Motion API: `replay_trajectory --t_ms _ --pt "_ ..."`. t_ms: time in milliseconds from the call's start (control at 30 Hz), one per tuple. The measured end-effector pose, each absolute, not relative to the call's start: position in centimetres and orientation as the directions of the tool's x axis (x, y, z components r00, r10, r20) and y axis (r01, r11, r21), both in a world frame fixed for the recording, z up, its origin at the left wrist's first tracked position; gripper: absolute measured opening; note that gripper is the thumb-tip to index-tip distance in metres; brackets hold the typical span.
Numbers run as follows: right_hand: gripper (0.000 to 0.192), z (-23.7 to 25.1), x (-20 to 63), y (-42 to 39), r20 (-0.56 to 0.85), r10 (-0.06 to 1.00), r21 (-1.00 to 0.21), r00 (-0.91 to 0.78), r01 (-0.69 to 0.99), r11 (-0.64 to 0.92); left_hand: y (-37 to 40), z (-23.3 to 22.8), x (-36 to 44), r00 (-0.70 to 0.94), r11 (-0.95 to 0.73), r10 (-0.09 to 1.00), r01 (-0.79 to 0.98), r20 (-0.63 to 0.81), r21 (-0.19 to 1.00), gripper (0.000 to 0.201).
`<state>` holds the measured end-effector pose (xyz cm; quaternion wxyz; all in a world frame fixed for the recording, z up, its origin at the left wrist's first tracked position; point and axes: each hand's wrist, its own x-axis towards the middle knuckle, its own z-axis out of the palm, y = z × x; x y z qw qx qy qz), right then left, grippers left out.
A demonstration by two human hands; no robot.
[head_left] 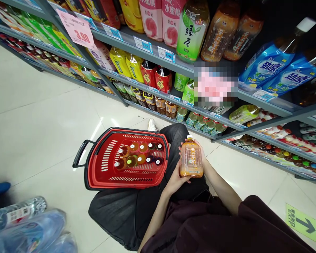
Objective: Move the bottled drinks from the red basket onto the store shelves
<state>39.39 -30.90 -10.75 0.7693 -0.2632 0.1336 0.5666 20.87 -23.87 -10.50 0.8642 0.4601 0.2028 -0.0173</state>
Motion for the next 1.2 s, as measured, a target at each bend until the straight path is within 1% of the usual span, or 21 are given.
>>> replay_trajectory --t_ms 200,333,567,633,733,767,833,933,1033,1133,1200 --pt "0.037 -10.3 39.3 -30.9 -0.507 0.801 -0.235 0.318 -0.945 0.227 -23.9 -10.6 20.9 0.916 0.578 0.155 0.219 -0.370 0.786 0.114" --pt "0.037 -10.5 39.4 -30.9 -0.529 0.788 -0.225 0.314 -0.948 0.227 -23.9 -10.7 20.8 0.913 0.583 0.154 0.225 -0.378 0.781 0.115" --pt "0.038 -10.8 39.5 -30.9 -0.527 0.791 -0.220 0.312 -0.949 0.227 -24.0 -10.5 20.8 0.913 0.582 0.149 0.230 -0.380 0.780 0.117" --pt "0.038 -10.7 39.5 -30.9 -0.527 0.788 -0.229 0.317 -0.947 0.228 -23.9 -10.2 20.7 0.917 0.580 0.145 0.226 -0.372 0.783 0.121" --pt "0.038 -10.5 39.4 -30.8 -0.517 0.787 -0.246 0.336 -0.939 0.239 -23.7 -9.5 20.4 0.939 0.589 0.134 0.182 -0.317 0.787 0.130" --pt "0.038 -10.4 39.4 -30.7 -0.519 0.785 -0.248 0.339 -0.938 0.241 -23.6 -9.3 20.3 0.945 0.592 0.128 0.172 -0.303 0.787 0.129" --pt "0.039 -10.2 39.3 -30.7 -0.530 0.779 -0.239 0.333 -0.941 0.240 -23.4 -9.1 20.2 0.948 0.595 0.117 0.172 -0.296 0.785 0.119" --pt "0.041 -9.8 38.9 -30.7 -0.539 0.764 -0.224 0.354 -0.935 0.275 -23.4 -9.5 20.0 0.942 0.615 0.149 0.150 -0.301 0.774 0.106" --pt "0.044 -9.6 38.4 -30.8 -0.519 0.754 -0.219 0.401 -0.916 0.336 -23.5 -10.1 19.7 0.938 0.661 0.167 0.122 -0.305 0.740 0.104" --pt "0.042 -9.9 38.2 -30.9 -0.505 0.765 -0.198 0.401 -0.916 0.349 -23.5 -10.6 19.5 0.942 0.725 0.141 0.113 -0.306 0.680 0.105" --pt "0.039 -10.2 38.5 -30.8 -0.509 0.761 -0.210 0.401 -0.916 0.342 -23.5 -11.0 19.6 0.945 0.774 0.126 0.098 -0.303 0.625 0.105"
